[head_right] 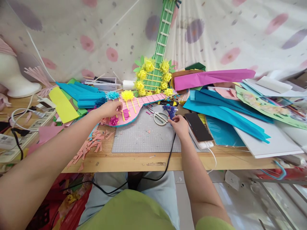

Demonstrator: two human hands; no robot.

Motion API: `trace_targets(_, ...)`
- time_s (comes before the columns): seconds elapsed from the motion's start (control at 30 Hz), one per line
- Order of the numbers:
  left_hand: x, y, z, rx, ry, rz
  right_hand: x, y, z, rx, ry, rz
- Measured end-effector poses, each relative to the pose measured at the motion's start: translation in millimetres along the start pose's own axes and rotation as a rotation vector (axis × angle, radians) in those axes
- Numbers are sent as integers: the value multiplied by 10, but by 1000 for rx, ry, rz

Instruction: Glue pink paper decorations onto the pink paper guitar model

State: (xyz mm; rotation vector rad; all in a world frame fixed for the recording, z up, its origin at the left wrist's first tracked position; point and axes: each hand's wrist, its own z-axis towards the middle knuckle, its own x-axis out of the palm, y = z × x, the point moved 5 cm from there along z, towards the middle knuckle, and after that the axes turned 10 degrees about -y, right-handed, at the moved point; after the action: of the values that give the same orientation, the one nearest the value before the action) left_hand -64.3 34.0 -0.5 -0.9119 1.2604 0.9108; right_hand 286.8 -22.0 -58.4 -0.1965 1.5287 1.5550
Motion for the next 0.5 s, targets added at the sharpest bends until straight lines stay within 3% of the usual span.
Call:
trace_targets(0.2, -33, 24, 5, -141, -51, -195, 78, -78, 99, -91, -138, -24)
trace_targets(0.5, 15, 89, -28, -260, -63, -354, 288, -54, 215, -32, -5, -144)
